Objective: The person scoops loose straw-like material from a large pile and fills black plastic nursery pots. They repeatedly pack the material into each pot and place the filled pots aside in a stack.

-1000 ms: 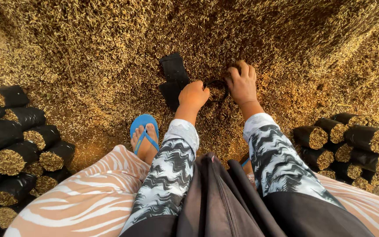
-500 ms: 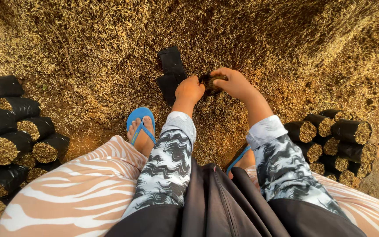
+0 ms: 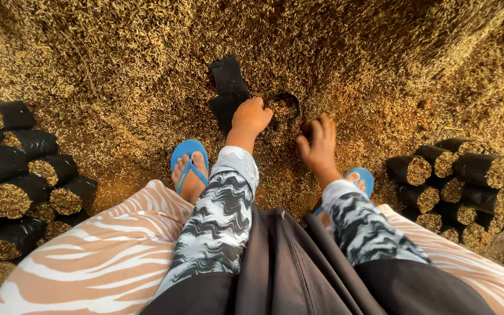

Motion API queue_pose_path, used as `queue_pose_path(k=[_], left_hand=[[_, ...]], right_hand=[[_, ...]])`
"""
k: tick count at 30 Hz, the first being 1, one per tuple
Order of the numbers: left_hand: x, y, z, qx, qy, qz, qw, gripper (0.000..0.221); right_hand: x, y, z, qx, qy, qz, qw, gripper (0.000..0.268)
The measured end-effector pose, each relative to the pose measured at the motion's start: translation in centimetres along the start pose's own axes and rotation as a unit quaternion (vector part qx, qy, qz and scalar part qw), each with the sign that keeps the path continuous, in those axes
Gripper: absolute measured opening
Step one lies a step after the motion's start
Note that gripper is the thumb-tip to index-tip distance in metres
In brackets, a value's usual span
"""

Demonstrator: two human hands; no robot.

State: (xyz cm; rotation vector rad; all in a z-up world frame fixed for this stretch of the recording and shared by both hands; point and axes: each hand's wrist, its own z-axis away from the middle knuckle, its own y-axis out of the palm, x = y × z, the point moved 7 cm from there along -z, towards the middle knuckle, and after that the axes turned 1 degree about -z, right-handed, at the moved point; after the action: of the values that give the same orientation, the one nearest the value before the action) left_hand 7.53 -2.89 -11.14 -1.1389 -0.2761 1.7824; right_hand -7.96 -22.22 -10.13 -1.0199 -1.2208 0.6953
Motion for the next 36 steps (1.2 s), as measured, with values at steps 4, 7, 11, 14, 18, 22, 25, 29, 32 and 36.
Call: queue_pose_path(k=[4,7,11,14,18,22,25,29,32,36], left_hand=[[-0.4,-0.4,0.0,0.001,-0.007,-0.005,1.000,0.031],[-0.4,-0.5,0.2,0.010,-0.015,-0.003,1.000,0.031],[-0.5,-1.0,-0.1,-0.005,0.002,-0.002,1.000,0.032],[-0.2,-0.5,-0.2,0.013,-0.009,-0.005,1.000,0.034],[-0.5,-0.8,0.0,0.007,-0.008,0.002,1.000,0.035],[-0.5,-0.8,0.8,0.027,-0.020,-0.002,0.999,0.037],[-0.9,-1.1,1.3,0.041,-0.031,-0.015,0.999,0.041],[-1.0,-0.9,1.9,0.096,-0.067,-0.022,0.993,0.045],[-1.8,-1.3,2.0,0.080,-0.041,-0.051,0.995,0.050],[-1.5,-1.0,2.2,0.116,-0.060,-0.046,0.990,0.048]], right_hand=[[3.4,1.8,1.1,0.004,-0.052,-0.063,0.997,0.080],[4.3,2.1,0.4,0.022,-0.138,0.047,0.989,0.064],[3.8,2.2,-0.2,0.017,-0.203,0.059,0.977,0.031],[2.4,2.9,-1.1,0.060,-0.171,0.048,0.982,0.024],[0.0,1.0,-4.2,-0.011,-0.012,-0.116,0.993,0.019],[-0.8,0.3,-6.6,-0.041,0.177,-0.521,0.834,0.015],[2.1,-0.8,-8.6,-0.066,0.139,-0.624,0.766,0.011],[5.9,-1.2,-9.2,-0.077,0.083,-0.635,0.764,0.008],[7.4,-1.9,-9.2,-0.061,0.056,-0.598,0.797,0.013],[9.0,-3.9,-7.5,-0.042,-0.012,-0.405,0.913,0.016]])
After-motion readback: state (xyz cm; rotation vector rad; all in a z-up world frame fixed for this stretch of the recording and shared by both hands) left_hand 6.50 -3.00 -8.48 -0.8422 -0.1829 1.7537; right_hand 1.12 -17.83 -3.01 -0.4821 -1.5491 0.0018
